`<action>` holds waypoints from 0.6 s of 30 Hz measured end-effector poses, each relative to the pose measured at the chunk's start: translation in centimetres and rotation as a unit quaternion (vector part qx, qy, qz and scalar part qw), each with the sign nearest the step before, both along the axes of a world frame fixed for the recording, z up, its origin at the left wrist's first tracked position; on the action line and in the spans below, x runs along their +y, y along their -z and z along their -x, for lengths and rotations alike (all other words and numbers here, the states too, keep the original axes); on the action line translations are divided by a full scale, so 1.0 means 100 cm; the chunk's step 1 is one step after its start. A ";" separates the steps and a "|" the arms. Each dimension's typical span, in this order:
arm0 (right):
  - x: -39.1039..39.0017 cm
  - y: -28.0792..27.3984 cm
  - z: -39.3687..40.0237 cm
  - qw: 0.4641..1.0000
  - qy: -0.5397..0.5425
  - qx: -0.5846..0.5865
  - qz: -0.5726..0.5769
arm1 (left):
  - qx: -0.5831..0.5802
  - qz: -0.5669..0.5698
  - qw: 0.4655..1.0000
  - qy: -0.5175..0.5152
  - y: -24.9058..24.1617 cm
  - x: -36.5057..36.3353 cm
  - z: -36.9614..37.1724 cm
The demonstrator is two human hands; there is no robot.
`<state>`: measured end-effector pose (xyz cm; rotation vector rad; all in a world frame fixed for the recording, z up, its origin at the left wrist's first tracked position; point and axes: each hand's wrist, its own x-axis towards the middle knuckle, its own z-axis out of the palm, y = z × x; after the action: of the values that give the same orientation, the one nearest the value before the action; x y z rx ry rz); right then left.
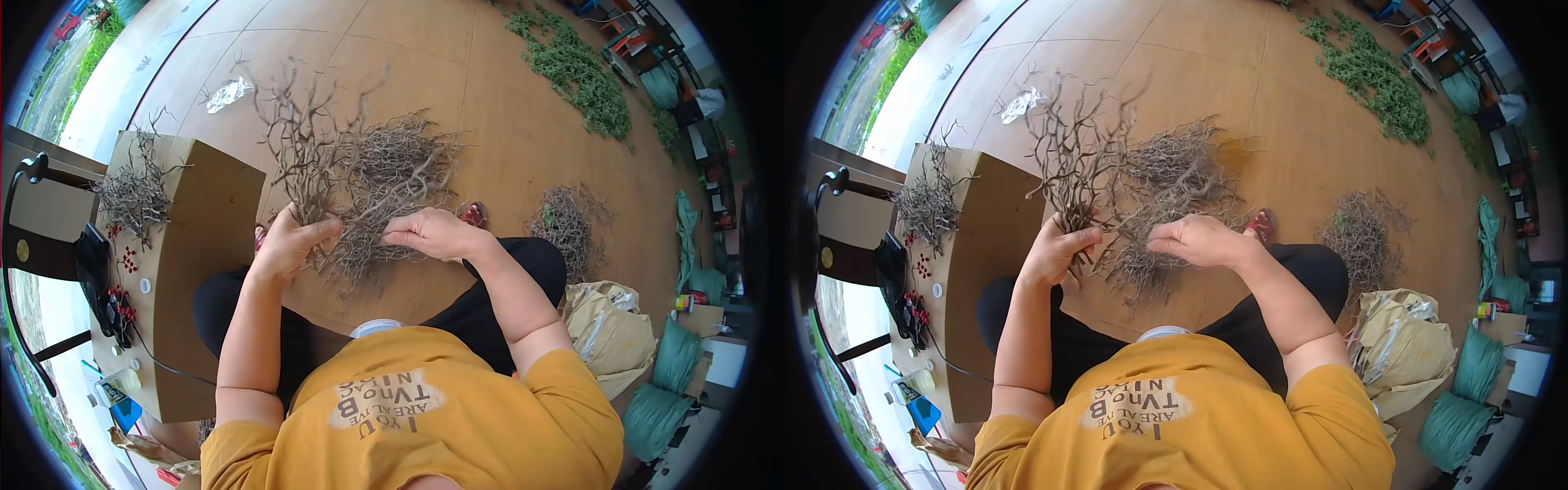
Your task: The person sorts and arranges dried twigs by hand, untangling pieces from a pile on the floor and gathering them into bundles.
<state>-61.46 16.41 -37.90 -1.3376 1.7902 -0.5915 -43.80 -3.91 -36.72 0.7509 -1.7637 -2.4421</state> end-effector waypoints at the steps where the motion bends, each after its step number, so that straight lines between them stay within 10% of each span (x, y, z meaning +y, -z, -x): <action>1: 0.000 0.000 0.000 0.998 -0.021 0.055 0.022 | -0.030 0.025 0.999 0.001 -0.003 -0.001 -0.001; 10: 0.002 -0.002 0.001 0.939 -0.080 0.271 0.196 | -0.252 0.131 0.941 0.183 0.004 0.003 0.008; 18: 0.003 0.003 -0.004 0.895 -0.016 0.357 0.265 | -0.022 -0.229 0.972 0.056 0.049 0.055 0.003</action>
<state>-61.07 16.72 -38.16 -2.1641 2.2656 -0.6474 -44.13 1.54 -41.58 0.7528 -1.2914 -2.9757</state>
